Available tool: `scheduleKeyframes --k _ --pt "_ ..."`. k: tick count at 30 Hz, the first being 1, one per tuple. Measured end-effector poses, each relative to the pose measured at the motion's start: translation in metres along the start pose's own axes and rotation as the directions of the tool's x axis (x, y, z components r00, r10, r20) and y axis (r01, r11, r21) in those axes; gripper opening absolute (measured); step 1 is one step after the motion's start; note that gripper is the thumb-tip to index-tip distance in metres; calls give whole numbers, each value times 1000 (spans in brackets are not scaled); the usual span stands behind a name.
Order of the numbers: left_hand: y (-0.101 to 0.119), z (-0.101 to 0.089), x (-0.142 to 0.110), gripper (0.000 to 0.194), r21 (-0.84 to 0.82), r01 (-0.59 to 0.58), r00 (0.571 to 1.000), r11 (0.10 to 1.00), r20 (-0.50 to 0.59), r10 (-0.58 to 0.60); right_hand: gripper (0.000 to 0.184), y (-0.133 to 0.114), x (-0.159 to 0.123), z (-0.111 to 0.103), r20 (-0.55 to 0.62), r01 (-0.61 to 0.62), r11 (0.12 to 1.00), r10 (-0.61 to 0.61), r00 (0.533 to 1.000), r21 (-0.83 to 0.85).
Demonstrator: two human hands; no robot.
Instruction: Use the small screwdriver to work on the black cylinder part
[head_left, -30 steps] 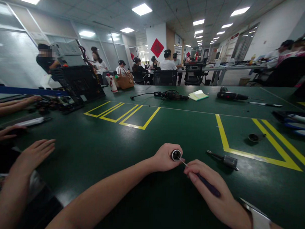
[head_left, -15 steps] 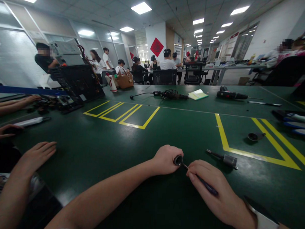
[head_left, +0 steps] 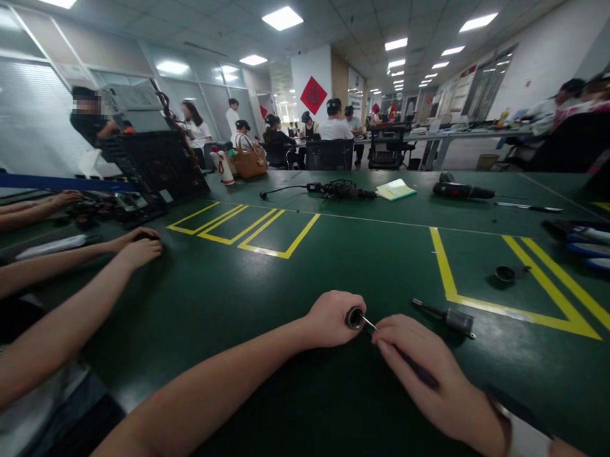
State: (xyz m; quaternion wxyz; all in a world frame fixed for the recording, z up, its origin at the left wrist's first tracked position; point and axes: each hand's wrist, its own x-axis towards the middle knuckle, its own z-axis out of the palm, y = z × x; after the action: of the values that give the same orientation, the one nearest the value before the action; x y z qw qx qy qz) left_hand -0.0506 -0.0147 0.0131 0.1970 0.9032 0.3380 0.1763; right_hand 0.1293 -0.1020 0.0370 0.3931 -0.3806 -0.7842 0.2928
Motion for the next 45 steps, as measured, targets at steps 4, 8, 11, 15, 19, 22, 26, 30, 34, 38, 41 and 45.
scheduleKeyframes --k 4,8,11,15,19,22,26,30,34,38,41,45 --pt "2 1 0 3 50 -17 1000 999 26 16 21 -4 0 0 27 4 998 -3 1000 -59" --pt "4 -1 0 3 75 -21 998 997 57 17 26 0 7 -4 -30 -243 954 252 967 174" --pt "4 -1 0 2 88 -29 998 996 59 23 24 6 11 -3 -19 -395 815 444 896 424" --pt "2 0 -1 3 82 -21 999 996 45 17 20 13 11 1 9 -417 593 569 823 689" --pt "0 1 -1 6 50 -36 999 998 4 36 20 16 9 2 4 -371 517 579 815 771" --pt "0 2 -2 6 40 -43 999 998 -17 44 20 12 8 0 -52 -352 641 522 851 682" --pt "0 2 -2 5 56 -31 999 998 -28 32 21 4 8 -1 -63 -343 831 409 910 437" --pt "0 1 -2 4 60 -25 999 998 -24 27 21 7 8 1 -36 -367 747 462 886 554" --pt "1 1 -2 7 38 -40 999 998 -31 42 18 15 11 2 18 -378 527 566 824 761" --pt "2 2 -2 10 16 -57 998 998 -30 57 19 18 11 3 93 -396 406 592 801 824" --pt "1 3 -2 9 20 -60 997 998 -42 61 18 17 10 2 28 -358 482 566 824 800" --pt "0 3 -2 6 32 -32 999 999 -24 33 20 13 7 0 -78 -332 714 475 877 617"
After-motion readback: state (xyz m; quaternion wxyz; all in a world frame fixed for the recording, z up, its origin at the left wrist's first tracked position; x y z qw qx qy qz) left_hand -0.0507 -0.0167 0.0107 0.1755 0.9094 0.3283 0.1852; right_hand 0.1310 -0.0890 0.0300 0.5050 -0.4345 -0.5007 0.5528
